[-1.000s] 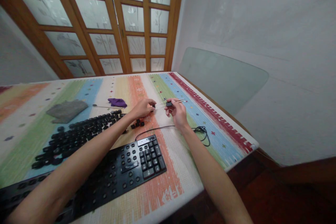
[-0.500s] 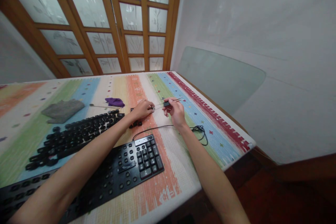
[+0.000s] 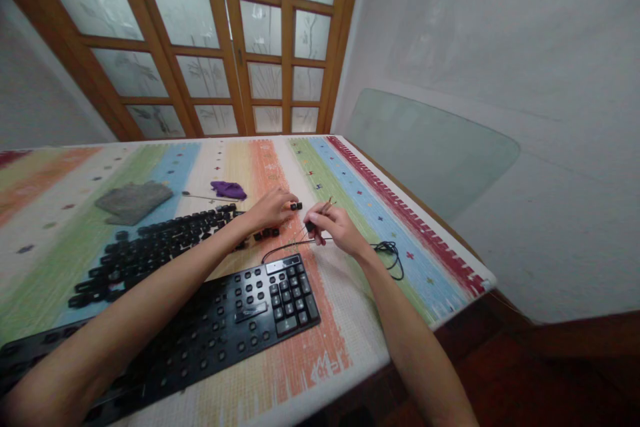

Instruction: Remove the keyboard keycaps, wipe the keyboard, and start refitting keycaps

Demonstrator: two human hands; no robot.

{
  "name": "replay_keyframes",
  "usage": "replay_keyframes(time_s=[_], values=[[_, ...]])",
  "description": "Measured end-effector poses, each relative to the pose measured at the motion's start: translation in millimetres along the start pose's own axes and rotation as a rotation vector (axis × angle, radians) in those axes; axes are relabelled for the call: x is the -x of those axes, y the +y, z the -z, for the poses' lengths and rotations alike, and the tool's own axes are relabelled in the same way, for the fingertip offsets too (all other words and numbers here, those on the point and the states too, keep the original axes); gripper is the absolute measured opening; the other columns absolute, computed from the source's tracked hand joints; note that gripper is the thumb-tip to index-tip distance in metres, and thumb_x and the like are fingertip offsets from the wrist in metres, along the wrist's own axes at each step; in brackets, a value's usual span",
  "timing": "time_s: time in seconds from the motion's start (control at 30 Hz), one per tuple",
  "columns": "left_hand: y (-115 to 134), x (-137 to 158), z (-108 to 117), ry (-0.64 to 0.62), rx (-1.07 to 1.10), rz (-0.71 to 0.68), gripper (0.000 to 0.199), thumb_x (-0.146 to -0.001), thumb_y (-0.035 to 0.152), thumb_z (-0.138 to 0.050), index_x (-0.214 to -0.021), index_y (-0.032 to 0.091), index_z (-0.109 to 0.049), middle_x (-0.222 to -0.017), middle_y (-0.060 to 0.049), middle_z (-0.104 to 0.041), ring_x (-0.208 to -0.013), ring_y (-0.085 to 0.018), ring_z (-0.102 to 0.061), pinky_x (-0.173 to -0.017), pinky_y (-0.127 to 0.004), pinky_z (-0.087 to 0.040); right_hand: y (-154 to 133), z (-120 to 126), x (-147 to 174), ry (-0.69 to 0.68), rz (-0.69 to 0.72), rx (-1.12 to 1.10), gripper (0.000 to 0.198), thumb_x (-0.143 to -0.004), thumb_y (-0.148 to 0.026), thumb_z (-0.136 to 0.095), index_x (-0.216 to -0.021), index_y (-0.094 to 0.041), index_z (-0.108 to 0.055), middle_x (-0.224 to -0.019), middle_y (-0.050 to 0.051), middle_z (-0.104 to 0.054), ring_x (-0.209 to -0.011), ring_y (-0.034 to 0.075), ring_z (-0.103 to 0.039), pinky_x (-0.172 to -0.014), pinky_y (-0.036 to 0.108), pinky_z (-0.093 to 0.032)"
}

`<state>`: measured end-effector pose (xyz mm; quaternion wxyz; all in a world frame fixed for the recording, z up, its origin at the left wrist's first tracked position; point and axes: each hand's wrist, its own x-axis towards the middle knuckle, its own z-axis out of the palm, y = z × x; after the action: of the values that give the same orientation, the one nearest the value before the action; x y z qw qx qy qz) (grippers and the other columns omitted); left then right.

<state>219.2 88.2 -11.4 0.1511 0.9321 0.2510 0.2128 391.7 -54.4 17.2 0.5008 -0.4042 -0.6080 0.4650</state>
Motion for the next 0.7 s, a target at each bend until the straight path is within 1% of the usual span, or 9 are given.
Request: replay_keyframes(time_s=[0.07,0.13,0.23,0.33,0.47,0.57,0.63,0.7], values=[[5,12,8,-0.001,-0.003,-0.037,0.022,-0.081,0.013,-0.061,-0.101,0.017,-0.07,-0.101,-0.009,-0.07,-0.103,-0.026,-0.056,-0.095,-0.041,-0.042,-1,-6,11,-0.089,-0.037,0.059,0.035,-0.088,-0.048,-0.063,-0.084,-0.014,-0.062,-0.061,0.001,-0.063,-0.045,0.01,-0.055,-0.041,0.021,-0.042],[10,25,14,-0.005,-0.018,-0.091,0.021,-0.082,0.012,-0.06,-0.101,0.015,-0.069,-0.101,-0.01,-0.069,-0.102,-0.026,-0.056,-0.095,-0.041,-0.043,0,-10,24,-0.122,-0.056,0.109,0.035,-0.091,-0.048,-0.06,-0.086,-0.014,-0.062,-0.063,0.001,-0.063,-0.046,0.009,-0.055,-0.043,0.021,-0.042],[20,44,22,-0.02,-0.005,-0.156,0.019,-0.083,0.012,-0.058,-0.099,0.015,-0.069,-0.097,-0.009,-0.07,-0.097,-0.024,-0.058,-0.091,-0.04,-0.045,3,-13,39,-0.103,-0.044,0.21,0.033,-0.094,-0.046,-0.057,-0.087,-0.014,-0.062,-0.066,0.002,-0.063,-0.049,0.009,-0.056,-0.047,0.022,-0.044],[33,61,28,-0.075,0.052,-0.175,0.015,-0.087,0.017,-0.057,-0.093,0.014,-0.07,-0.091,-0.008,-0.07,-0.088,-0.021,-0.061,-0.084,-0.035,-0.047,8,-17,48,-0.076,-0.033,0.267,0.032,-0.094,-0.045,-0.056,-0.086,-0.015,-0.062,-0.065,0.001,-0.062,-0.051,0.01,-0.057,-0.05,0.023,-0.046],[46,74,32,-0.196,0.088,-0.173,0.015,-0.086,0.019,-0.059,-0.087,0.014,-0.073,-0.081,-0.007,-0.072,-0.076,-0.017,-0.063,-0.072,-0.028,-0.047,16,-28,51,-0.006,-0.099,0.147,0.035,-0.092,-0.051,-0.057,-0.087,-0.016,-0.059,-0.064,0.0,-0.062,-0.05,0.012,-0.06,-0.048,0.024,-0.049],[51,78,29,-0.271,0.102,-0.176,0.014,-0.084,0.015,-0.061,-0.083,0.015,-0.075,-0.076,-0.006,-0.074,-0.07,-0.016,-0.065,-0.07,-0.025,-0.045,23,-35,49,0.065,-0.171,0.028,0.038,-0.089,-0.055,-0.059,-0.089,-0.017,-0.057,-0.065,0.0,-0.063,-0.048,0.014,-0.062,-0.046,0.025,-0.05],[52,79,27,-0.285,0.115,-0.166,0.015,-0.082,0.012,-0.062,-0.081,0.016,-0.076,-0.073,-0.005,-0.075,-0.068,-0.015,-0.065,-0.07,-0.025,-0.045,25,-38,49,0.093,-0.204,-0.033,0.041,-0.087,-0.058,-0.059,-0.092,-0.017,-0.056,-0.065,0.0,-0.064,-0.048,0.014,-0.062,-0.045,0.025,-0.05],[53,79,25,-0.278,0.134,-0.146,0.015,-0.081,0.01,-0.063,-0.08,0.016,-0.077,-0.072,-0.005,-0.075,-0.067,-0.015,-0.065,-0.068,-0.024,-0.044,25,-39,50,0.106,-0.205,-0.043,0.043,-0.087,-0.06,-0.058,-0.094,-0.018,-0.055,-0.065,0.0,-0.063,-0.049,0.014,-0.061,-0.045,0.025,-0.05]])
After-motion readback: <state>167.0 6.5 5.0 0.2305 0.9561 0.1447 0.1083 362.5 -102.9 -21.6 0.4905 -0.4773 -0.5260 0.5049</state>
